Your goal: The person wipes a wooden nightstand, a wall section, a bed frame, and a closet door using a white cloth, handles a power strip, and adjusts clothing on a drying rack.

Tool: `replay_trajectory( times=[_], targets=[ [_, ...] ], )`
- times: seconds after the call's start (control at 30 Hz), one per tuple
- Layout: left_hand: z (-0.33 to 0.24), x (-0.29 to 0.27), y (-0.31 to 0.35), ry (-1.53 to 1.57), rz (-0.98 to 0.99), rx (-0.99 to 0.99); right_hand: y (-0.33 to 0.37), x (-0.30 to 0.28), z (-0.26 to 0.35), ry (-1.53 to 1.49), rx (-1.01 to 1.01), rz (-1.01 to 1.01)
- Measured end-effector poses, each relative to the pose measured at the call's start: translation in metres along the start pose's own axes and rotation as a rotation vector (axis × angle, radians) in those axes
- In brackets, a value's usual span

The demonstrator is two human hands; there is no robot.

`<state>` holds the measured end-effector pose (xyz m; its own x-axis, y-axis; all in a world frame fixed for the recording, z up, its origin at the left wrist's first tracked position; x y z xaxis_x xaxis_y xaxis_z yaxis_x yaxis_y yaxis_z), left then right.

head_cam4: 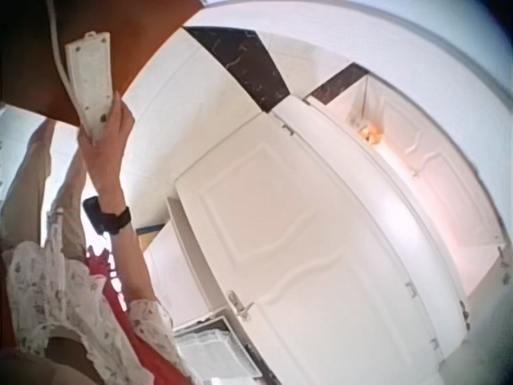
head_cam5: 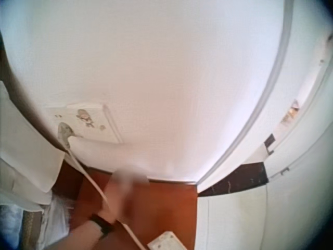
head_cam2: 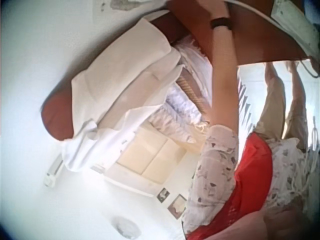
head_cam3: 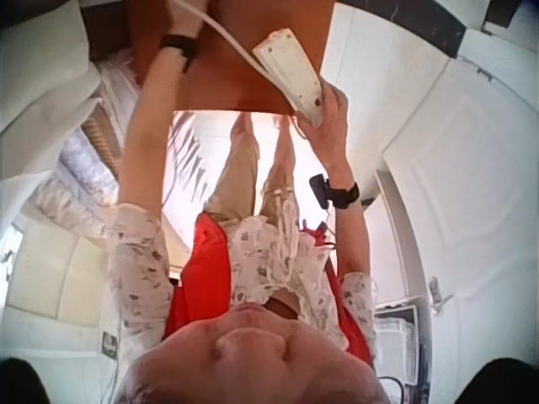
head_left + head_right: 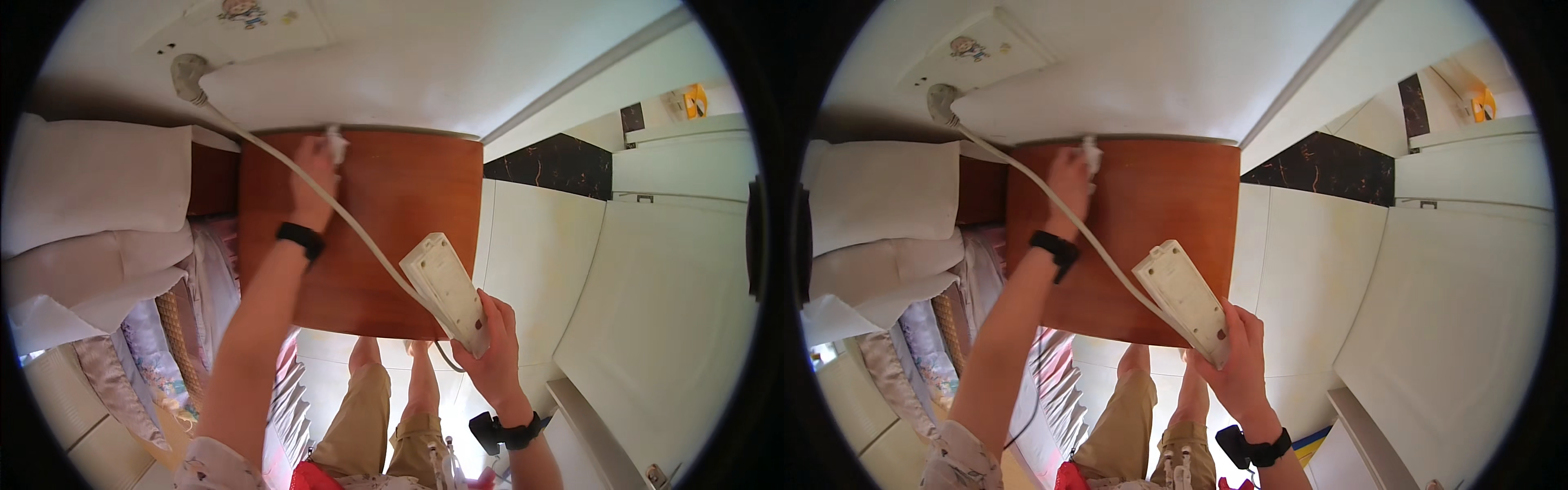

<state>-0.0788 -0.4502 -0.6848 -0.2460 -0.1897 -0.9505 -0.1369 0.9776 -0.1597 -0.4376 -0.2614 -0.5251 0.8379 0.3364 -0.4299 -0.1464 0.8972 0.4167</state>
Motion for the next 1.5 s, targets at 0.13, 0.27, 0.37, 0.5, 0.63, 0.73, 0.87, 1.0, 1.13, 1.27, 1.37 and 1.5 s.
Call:
replay_trajectory(
  times=[0.13, 0.27, 0.37, 0.5, 0.63, 0.73, 0.87, 1.0, 1.13, 1.27, 1.37, 1.5],
  targets=[
    [-0.145, 0.031, 0.031, 0.130, 0.111, 0.280, 0.008, -0.036, 0.009, 0.024, -0.031, -0.057],
    [-0.209, 0.034, 0.096, 0.612, 0.424, 0.212, 0.004, -0.057, 0.017, 0.074, -0.058, -0.101],
    [-0.181, 0.034, 0.134, 0.746, 0.408, 0.238, -0.006, -0.058, 0.012, 0.130, -0.054, -0.088],
    [-0.045, 0.016, 0.091, 0.340, 0.213, 0.274, -0.020, -0.037, -0.005, 0.167, -0.014, -0.033],
    [0.125, -0.025, 0.010, -0.226, 0.057, 0.058, -0.030, 0.009, -0.004, 0.198, -0.057, 0.073],
    [0.155, -0.048, -0.015, -0.225, 0.030, -0.013, -0.037, 0.047, -0.006, 0.197, -0.096, 0.111],
    [0.144, -0.063, 0.011, -0.230, 0.017, -0.046, -0.067, 0.093, 0.006, 0.258, -0.174, 0.090],
    [0.133, -0.089, 0.092, -0.235, 0.131, -0.122, -0.092, 0.129, 0.018, 0.275, -0.196, 0.000],
    [0.125, -0.122, 0.194, -0.186, 0.129, -0.217, -0.102, 0.146, 0.015, 0.339, -0.171, -0.053],
    [0.084, -0.120, 0.263, -0.069, 0.261, -0.154, -0.089, 0.141, 0.031, 0.453, -0.145, -0.034],
    [0.056, -0.131, 0.256, 0.071, 0.387, -0.077, -0.061, 0.122, 0.041, 0.457, -0.147, -0.023],
    [0.016, -0.183, 0.130, 0.383, 0.006, -0.195, -0.029, 0.076, 0.060, 0.268, -0.104, 0.056]
  ],
)
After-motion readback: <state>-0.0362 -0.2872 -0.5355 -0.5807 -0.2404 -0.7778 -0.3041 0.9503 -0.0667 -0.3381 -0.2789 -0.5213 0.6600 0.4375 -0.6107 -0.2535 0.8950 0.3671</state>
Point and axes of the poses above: each hand's wrist, its own y-axis away from the middle knuckle, its own x-axis out of the palm, z = x × y, the point moved 2 cm from there along -y, towards the middle knuckle, and after that the axes turned 4 degrees about -y, right-handed, at the moved point
